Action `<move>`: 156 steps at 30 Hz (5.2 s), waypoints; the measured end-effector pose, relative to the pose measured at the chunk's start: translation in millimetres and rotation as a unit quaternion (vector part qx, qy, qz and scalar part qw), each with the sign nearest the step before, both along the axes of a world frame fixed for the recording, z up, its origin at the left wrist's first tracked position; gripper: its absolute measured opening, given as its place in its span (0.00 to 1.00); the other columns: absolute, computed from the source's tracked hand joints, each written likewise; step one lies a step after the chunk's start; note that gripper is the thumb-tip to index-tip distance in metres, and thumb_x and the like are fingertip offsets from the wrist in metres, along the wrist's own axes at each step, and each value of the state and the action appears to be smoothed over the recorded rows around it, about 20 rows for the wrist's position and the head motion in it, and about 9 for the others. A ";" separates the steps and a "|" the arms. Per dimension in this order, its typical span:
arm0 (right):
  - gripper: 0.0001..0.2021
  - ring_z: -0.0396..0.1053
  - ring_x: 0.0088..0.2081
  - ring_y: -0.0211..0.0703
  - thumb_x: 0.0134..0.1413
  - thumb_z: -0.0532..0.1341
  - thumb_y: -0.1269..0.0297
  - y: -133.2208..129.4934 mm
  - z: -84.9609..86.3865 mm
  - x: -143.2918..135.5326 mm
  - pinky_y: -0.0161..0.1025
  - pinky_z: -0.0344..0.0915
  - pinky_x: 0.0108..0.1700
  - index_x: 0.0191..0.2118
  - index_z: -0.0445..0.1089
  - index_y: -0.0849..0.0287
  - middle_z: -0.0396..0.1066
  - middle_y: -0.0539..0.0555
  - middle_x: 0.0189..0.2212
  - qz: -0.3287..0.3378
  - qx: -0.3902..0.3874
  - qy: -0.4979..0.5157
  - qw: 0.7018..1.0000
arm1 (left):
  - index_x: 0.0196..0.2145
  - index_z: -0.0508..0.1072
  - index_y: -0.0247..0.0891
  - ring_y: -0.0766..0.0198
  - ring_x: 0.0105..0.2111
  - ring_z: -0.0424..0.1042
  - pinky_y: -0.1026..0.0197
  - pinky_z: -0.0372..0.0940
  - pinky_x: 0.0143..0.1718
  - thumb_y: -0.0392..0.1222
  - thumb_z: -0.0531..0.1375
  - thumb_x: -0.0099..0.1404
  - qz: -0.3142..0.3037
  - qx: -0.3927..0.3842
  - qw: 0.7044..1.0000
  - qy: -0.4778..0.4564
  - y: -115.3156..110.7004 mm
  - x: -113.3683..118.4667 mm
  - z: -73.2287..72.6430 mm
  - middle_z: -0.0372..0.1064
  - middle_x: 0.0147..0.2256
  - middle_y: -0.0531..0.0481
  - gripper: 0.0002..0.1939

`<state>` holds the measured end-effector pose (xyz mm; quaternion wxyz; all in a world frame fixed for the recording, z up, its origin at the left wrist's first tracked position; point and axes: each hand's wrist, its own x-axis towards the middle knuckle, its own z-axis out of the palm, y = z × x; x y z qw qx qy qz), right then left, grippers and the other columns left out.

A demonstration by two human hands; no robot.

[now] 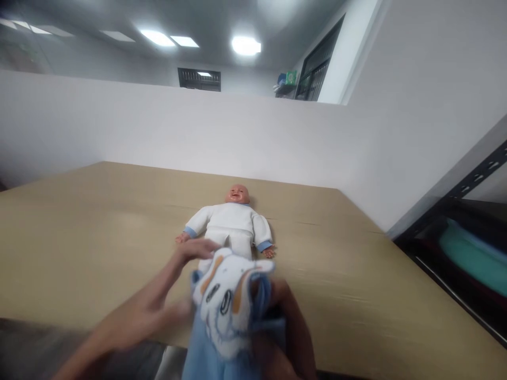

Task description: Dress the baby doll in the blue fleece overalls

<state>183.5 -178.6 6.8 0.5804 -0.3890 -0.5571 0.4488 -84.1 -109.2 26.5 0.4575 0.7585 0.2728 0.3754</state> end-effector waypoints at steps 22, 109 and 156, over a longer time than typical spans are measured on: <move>0.09 0.65 0.34 0.46 0.68 0.65 0.55 168.5 92.8 27.8 0.41 0.66 0.36 0.39 0.68 0.52 0.67 0.52 0.34 0.214 0.022 -0.060 0.975 | 0.46 0.77 0.37 0.60 0.40 0.76 0.63 0.71 0.40 0.49 0.71 0.67 -0.316 -0.063 0.946 0.041 192.6 19.1 72.7 0.76 0.42 0.44 0.17; 0.27 0.80 0.49 0.52 0.51 0.79 0.50 231.2 41.7 23.4 0.45 0.75 0.59 0.55 0.81 0.55 0.82 0.56 0.48 0.363 -0.082 -0.085 0.924 | 0.46 0.82 0.34 0.53 0.47 0.80 0.64 0.75 0.51 0.51 0.79 0.55 -0.364 -0.094 0.924 0.070 231.7 1.3 56.1 0.83 0.42 0.46 0.26; 0.18 0.79 0.49 0.54 0.57 0.63 0.66 78.3 14.0 -19.2 0.48 0.75 0.56 0.52 0.79 0.57 0.82 0.57 0.51 0.014 -0.028 -0.262 0.964 | 0.48 0.74 0.37 0.54 0.39 0.80 0.56 0.76 0.41 0.56 0.72 0.62 0.126 -0.226 0.965 0.043 8.8 15.8 -11.9 0.81 0.40 0.45 0.25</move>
